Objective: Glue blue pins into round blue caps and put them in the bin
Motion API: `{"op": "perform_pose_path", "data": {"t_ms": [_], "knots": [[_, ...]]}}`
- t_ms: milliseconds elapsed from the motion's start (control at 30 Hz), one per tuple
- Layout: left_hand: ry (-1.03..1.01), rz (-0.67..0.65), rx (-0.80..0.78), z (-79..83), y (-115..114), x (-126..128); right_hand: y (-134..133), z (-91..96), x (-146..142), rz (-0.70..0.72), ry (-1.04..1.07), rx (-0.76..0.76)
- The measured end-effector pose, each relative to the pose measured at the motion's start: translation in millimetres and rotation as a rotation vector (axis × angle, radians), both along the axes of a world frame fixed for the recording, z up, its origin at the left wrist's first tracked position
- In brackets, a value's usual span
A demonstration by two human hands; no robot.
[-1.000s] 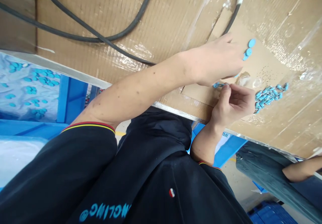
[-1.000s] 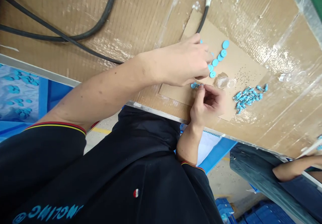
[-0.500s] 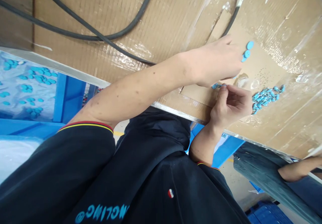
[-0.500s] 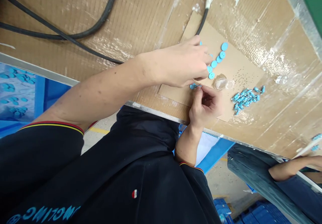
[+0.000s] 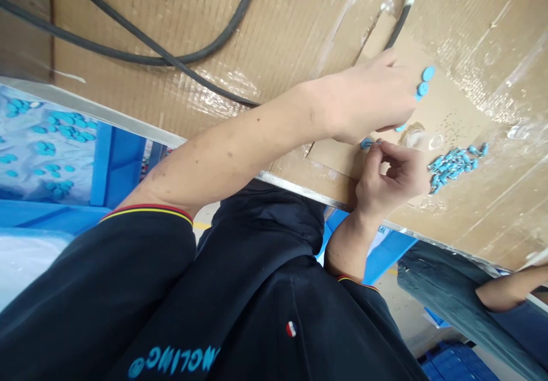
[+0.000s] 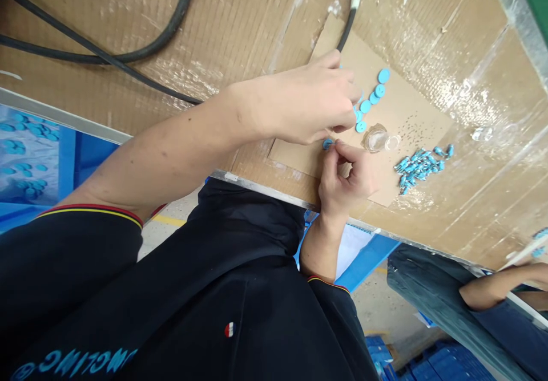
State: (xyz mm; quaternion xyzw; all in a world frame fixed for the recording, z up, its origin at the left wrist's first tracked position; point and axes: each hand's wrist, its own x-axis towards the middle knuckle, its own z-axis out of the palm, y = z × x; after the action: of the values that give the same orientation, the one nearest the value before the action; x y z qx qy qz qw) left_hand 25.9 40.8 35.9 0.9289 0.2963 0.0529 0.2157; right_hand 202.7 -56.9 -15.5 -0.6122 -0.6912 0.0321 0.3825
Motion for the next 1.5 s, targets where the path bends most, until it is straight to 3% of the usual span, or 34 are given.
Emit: {"op": "perform_pose_path", "data": {"t_ms": [267,333,567,700,800,1000,1333,1500], "knots": [[-0.006,0.000,-0.031,5.3,1.1,-4.5,-1.4,-4.4,7.6,-0.012,0.001,-0.136],[-0.016,-0.003,-0.018,5.0,1.3,-5.9,-2.8,-8.8,8.9,0.020,0.048,-0.102],[-0.207,0.085,-0.095,4.9,3.3,-7.1,-3.9,-14.7,1.6,-0.094,0.140,0.527],[-0.538,-0.013,-0.270,5.0,-4.2,-2.7,-4.4,0.1,-4.6,-0.168,0.096,0.685],[-0.655,-0.055,-0.382,8.3,-13.6,1.5,-6.1,12.3,-5.3,-0.166,0.038,0.752],[-0.811,0.005,-0.379,5.9,-23.9,9.1,-14.4,22.9,-1.0,-0.025,0.003,0.714],[-1.022,-0.030,-0.128,-3.2,-24.6,11.0,-25.9,33.1,-2.5,0.090,-0.059,0.607],[-1.084,-0.026,-0.086,-2.8,-24.8,11.6,-19.5,33.5,-4.2,0.140,-0.015,0.663]]}}
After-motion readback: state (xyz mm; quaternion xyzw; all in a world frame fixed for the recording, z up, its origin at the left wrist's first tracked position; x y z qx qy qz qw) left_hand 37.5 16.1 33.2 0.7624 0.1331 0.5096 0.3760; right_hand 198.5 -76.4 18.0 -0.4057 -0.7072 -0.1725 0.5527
